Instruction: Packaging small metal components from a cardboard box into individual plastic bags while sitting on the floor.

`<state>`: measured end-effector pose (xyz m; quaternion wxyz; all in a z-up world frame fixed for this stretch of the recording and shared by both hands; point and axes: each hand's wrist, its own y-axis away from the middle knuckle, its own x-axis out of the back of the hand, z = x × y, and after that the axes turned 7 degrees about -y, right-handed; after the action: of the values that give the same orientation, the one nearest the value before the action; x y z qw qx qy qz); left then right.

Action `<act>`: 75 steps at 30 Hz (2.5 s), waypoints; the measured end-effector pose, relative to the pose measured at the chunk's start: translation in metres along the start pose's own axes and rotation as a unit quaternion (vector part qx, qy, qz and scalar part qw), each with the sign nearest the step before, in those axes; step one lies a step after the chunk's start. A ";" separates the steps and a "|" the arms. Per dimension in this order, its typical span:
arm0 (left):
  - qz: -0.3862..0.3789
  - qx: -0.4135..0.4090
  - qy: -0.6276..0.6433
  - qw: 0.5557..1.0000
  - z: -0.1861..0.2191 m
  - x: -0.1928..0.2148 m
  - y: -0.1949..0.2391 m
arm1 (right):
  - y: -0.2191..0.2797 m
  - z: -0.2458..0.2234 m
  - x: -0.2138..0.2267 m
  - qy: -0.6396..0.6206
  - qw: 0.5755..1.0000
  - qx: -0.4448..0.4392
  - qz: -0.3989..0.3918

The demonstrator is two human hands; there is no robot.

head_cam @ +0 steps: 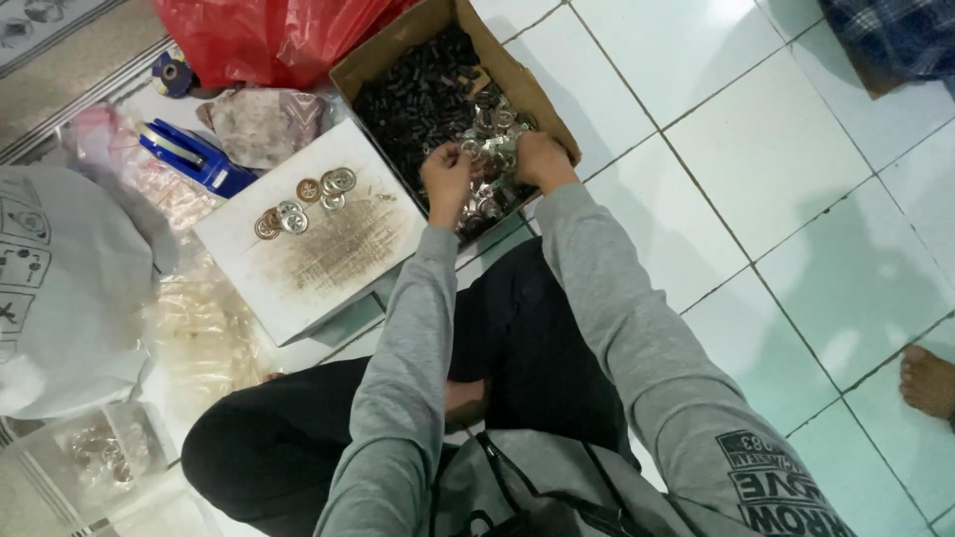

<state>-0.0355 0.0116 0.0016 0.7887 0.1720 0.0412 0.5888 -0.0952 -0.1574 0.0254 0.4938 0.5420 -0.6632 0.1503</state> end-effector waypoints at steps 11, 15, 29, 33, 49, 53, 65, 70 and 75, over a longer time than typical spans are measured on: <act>-0.002 0.029 0.023 0.999 0.011 0.013 0.006 | 0.016 -0.031 0.014 -0.060 0.996 -0.041 -0.060; -0.002 0.026 0.033 0.999 0.009 0.012 0.008 | 0.017 -0.035 0.018 -0.044 0.995 -0.040 -0.077; 0.021 0.030 0.012 0.999 -0.002 0.011 0.000 | 0.019 -0.014 0.028 -0.263 0.963 -0.023 -0.046; 0.017 0.034 -0.002 0.999 -0.012 0.006 -0.010 | 0.008 0.001 0.015 -0.459 0.887 -0.056 -0.024; -0.009 0.036 0.176 0.984 0.000 0.007 -0.003 | -0.002 -0.012 0.011 -0.332 0.943 -0.028 0.028; 0.039 0.040 0.192 0.980 -0.003 0.006 -0.005 | 0.014 -0.026 0.032 -0.152 0.988 0.004 0.001; 0.057 0.052 0.204 0.976 0.011 0.017 0.005 | 0.001 -0.043 0.015 0.027 0.997 0.048 -0.052; 0.067 0.037 0.219 0.973 0.009 0.013 0.000 | 0.013 -0.034 0.029 -0.190 0.982 0.020 0.002; 0.045 0.014 0.181 0.982 0.006 0.007 0.001 | -0.001 -0.002 0.011 -0.452 0.892 -0.003 -0.033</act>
<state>-0.0329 0.0177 0.0086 0.7385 0.0758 0.1838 0.6443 -0.0923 -0.1625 0.0345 0.1472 0.5714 -0.7970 -0.1287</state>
